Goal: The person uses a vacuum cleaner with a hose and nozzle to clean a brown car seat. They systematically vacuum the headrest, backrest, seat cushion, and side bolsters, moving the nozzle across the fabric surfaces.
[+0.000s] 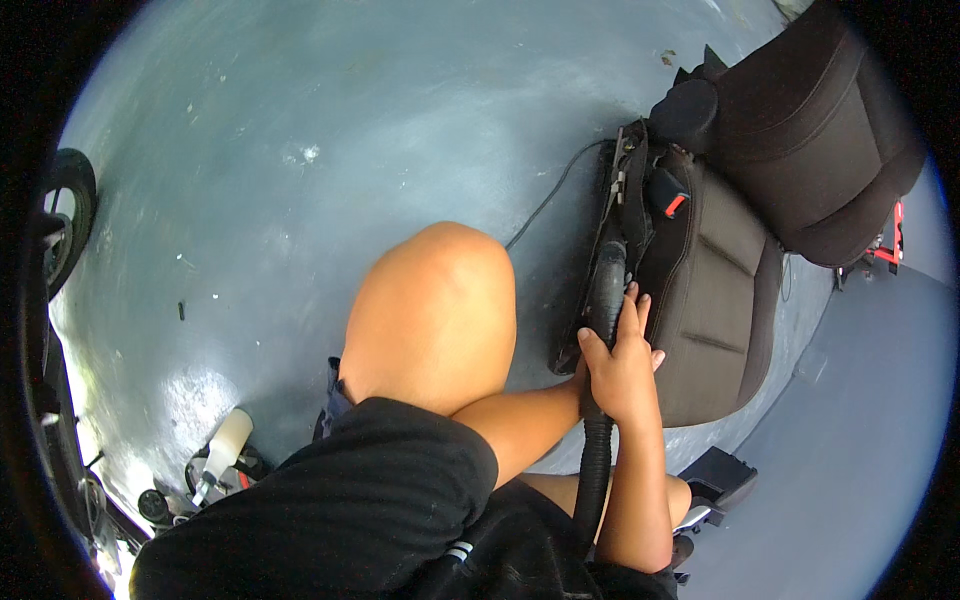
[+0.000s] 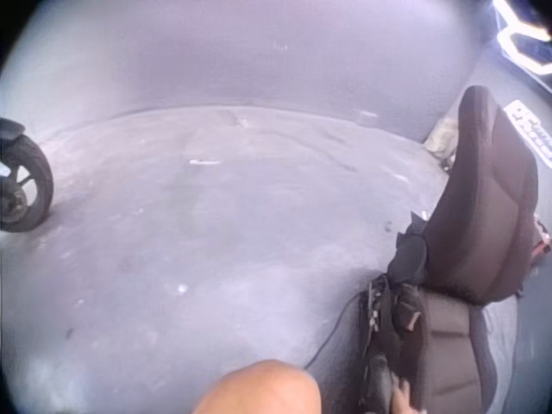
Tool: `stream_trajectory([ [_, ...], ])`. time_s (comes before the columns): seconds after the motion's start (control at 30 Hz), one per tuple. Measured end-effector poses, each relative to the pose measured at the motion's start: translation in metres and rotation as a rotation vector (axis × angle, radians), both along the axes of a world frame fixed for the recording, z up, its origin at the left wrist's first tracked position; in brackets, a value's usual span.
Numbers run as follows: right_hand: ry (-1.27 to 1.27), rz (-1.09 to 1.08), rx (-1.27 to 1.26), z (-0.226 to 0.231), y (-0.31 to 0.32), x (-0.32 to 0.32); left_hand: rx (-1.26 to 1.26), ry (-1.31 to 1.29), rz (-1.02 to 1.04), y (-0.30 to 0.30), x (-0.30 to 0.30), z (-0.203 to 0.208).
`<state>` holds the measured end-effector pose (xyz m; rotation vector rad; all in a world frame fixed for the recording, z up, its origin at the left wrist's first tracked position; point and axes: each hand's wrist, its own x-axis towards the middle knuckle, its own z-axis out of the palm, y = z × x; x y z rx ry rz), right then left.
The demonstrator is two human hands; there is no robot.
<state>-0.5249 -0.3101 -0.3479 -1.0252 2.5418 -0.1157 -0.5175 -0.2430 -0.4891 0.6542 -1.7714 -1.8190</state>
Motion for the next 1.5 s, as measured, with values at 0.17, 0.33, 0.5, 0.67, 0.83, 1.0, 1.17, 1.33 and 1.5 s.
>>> stream_trajectory([
  [0.17,-0.175,-0.144,-0.14,-0.009,0.002,-0.009,-0.056,-0.011,0.005,-0.007,-0.003,0.0],
  [0.33,-0.052,-0.199,0.073,-0.011,-0.02,-0.009,-0.095,-0.034,0.01,-0.012,-0.006,0.0],
  [0.5,-0.15,-0.041,-0.005,0.001,-0.034,-0.001,-0.121,-0.057,0.018,-0.011,-0.004,0.001],
  [0.67,-0.139,-0.063,-0.086,0.035,-0.011,0.011,-0.152,-0.077,0.022,-0.004,0.0,0.001],
  [0.83,-0.22,-0.2,-0.186,0.034,-0.005,0.014,-0.171,-0.095,0.016,-0.002,-0.001,0.001],
  [1.0,0.002,-0.142,-0.042,-0.016,-0.027,-0.012,-0.188,-0.092,0.011,-0.006,-0.001,0.0],
  [1.17,-0.401,-0.218,-0.477,-0.037,-0.03,-0.049,-0.215,-0.1,-0.002,-0.009,-0.001,-0.001],
  [1.33,-0.425,-0.169,-0.489,-0.024,-0.024,-0.051,-0.315,-0.151,-0.013,-0.008,-0.003,0.001],
  [1.5,-0.478,-0.373,-0.426,0.008,-0.013,-0.04,-0.234,-0.033,0.026,-0.016,0.001,0.006],
])
